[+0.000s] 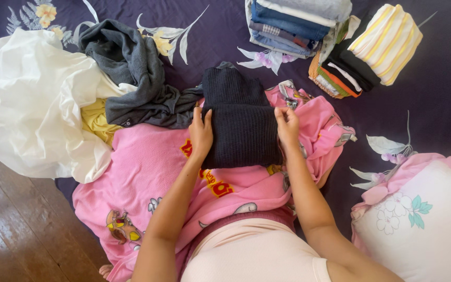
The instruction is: The person folds a black ribbed sweater and a dark gray sweatshirt on a bed. They smooth and align the garments, fold them into compact rectangles, and place them on a growing stack of folded clothes.
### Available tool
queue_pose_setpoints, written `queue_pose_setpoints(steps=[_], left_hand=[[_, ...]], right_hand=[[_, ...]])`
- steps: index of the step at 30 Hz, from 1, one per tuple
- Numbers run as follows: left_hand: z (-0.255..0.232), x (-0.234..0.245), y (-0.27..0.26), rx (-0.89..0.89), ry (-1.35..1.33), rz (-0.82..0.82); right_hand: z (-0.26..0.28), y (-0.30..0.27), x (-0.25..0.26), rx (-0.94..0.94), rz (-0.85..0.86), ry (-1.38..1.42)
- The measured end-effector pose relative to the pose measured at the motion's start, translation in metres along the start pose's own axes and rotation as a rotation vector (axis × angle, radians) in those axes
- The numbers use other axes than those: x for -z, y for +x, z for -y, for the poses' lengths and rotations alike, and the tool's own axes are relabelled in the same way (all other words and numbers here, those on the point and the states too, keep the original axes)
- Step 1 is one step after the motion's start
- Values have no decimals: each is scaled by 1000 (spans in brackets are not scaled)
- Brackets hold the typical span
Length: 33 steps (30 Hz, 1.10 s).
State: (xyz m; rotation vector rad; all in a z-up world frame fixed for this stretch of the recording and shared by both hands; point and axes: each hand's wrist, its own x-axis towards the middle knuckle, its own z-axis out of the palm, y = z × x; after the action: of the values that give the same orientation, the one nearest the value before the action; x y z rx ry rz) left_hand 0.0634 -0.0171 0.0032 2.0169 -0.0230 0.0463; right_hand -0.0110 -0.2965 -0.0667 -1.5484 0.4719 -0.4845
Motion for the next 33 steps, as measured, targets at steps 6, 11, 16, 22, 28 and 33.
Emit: queue_pose_setpoints(steps=[6, 11, 16, 22, 28, 33], left_hand=[[-25, 16, 7, -22, 137, 37], [-65, 28, -5, -388, 348, 29], [-70, -8, -15, -678, 549, 383], [-45, -20, -5, -589, 572, 496], [-12, 4, 15, -621, 368, 590], [17, 41, 22, -683, 162, 619]], right_hand=[[58, -12, -4, 210, 76, -205], [136, -22, -7, 699, 281, -627], [127, -29, -34, 639, 565, -729], [95, -18, -26, 479, 666, -712], [74, -9, -2, 596, 691, -573], [64, -22, 21, 559, 669, -486]])
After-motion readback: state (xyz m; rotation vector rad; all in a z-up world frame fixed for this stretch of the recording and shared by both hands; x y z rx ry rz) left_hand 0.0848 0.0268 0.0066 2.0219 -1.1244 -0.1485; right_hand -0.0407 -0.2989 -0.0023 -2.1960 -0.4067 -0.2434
